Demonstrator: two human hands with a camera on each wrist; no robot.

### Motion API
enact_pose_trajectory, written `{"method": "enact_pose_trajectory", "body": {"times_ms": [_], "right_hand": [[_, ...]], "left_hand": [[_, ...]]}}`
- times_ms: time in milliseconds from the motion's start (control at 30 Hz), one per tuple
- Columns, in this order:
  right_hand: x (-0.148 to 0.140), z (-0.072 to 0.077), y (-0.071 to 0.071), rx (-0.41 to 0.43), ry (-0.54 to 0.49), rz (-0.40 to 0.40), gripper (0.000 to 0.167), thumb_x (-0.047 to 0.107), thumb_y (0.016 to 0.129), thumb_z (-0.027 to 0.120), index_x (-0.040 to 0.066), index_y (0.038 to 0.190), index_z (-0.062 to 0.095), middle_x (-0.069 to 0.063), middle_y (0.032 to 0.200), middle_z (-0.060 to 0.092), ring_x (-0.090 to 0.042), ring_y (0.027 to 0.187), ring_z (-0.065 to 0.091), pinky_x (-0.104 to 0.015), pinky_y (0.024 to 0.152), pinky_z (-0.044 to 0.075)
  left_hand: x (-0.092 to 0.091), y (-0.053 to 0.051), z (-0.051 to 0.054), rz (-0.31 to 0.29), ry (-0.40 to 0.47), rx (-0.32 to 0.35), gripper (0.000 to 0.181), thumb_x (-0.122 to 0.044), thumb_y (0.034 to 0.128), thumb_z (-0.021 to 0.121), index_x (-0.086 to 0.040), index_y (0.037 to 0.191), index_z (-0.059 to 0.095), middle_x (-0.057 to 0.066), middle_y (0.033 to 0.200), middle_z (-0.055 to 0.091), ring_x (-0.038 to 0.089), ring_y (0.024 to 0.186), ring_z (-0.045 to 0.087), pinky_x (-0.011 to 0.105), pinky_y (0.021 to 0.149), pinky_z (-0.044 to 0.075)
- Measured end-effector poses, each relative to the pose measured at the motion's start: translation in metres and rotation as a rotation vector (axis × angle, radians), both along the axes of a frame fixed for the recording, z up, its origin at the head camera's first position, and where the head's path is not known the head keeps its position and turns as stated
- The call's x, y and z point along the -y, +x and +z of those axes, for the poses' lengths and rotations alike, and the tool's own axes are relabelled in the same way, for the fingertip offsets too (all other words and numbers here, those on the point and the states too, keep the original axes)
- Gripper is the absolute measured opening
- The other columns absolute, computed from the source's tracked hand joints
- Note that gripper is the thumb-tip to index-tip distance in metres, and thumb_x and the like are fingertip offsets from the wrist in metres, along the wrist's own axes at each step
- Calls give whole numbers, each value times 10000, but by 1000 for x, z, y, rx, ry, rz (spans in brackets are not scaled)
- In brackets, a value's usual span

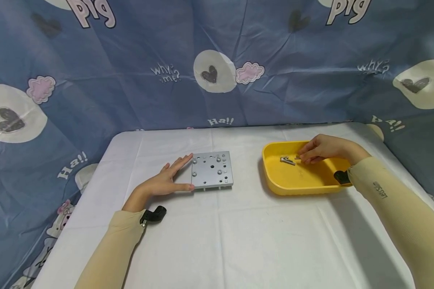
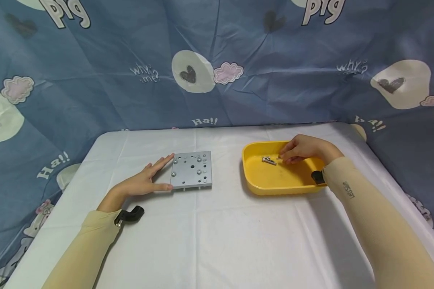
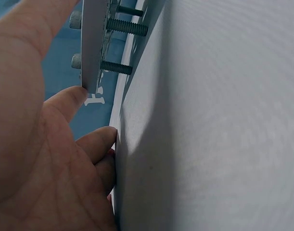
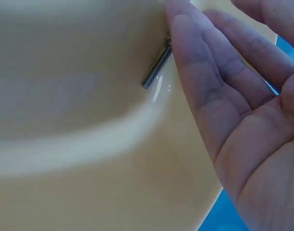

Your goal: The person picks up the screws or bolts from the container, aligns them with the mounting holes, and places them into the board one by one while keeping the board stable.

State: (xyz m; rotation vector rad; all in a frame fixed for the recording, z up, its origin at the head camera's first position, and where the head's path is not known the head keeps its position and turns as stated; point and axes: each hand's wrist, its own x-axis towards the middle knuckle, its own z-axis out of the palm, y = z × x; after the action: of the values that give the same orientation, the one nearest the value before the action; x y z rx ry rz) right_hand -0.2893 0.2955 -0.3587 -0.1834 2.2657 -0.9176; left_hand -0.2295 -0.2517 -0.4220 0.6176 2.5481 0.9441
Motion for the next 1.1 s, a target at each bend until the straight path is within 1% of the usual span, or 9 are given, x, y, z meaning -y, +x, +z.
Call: {"method": "enact_pose_trajectory", "body": {"times_ms": [100,333,500,667,900,1100], "right_hand": [[-1,0,-2,-16,23,12,481,167,1072,678,-159,1416,598,6,984,802,-68,878,711,-227,840,645],[-5,0,-4,5,67,11,428,150,1063,687,-141,1373,635,32,930,773,-83,869,682,-221,837,635],[-4,-1,-6,2,86,22,414,146,1060,688,-141,1355,645,32,916,765,-92,869,668,-221,840,627],[-3,1,-6,-2,108,36,406,150,1063,683,-143,1342,649,28,909,761,-95,870,662,-218,840,623],[-4,1,-5,-6,116,39,387,175,1063,692,-128,1305,681,32,900,761,-96,860,656,-213,832,619],[-5,0,-5,-8,101,51,376,185,1063,694,-128,1271,699,28,915,770,-87,869,664,-211,833,624]], "left_hand": [[1,0,1,2,0,3,1116,-533,916,827,-356,1744,100,88,1831,70,365,1701,-24,628,1347,-108],[0,1,1,7,-2,7,1120,-537,914,826,-352,1745,97,104,1830,63,360,1702,-24,626,1348,-108],[-1,3,2,4,-1,13,1125,-533,915,827,-337,1747,96,108,1830,62,364,1701,-21,628,1347,-106],[-1,2,1,5,6,10,1123,-531,914,829,-340,1746,99,104,1830,64,357,1703,-20,622,1349,-106],[-2,1,1,-1,7,2,1121,-531,916,827,-336,1747,100,112,1829,66,365,1700,-26,632,1345,-107],[-1,2,1,4,1,8,1120,-533,916,827,-353,1744,96,91,1831,65,348,1703,-32,623,1349,-107]]}}
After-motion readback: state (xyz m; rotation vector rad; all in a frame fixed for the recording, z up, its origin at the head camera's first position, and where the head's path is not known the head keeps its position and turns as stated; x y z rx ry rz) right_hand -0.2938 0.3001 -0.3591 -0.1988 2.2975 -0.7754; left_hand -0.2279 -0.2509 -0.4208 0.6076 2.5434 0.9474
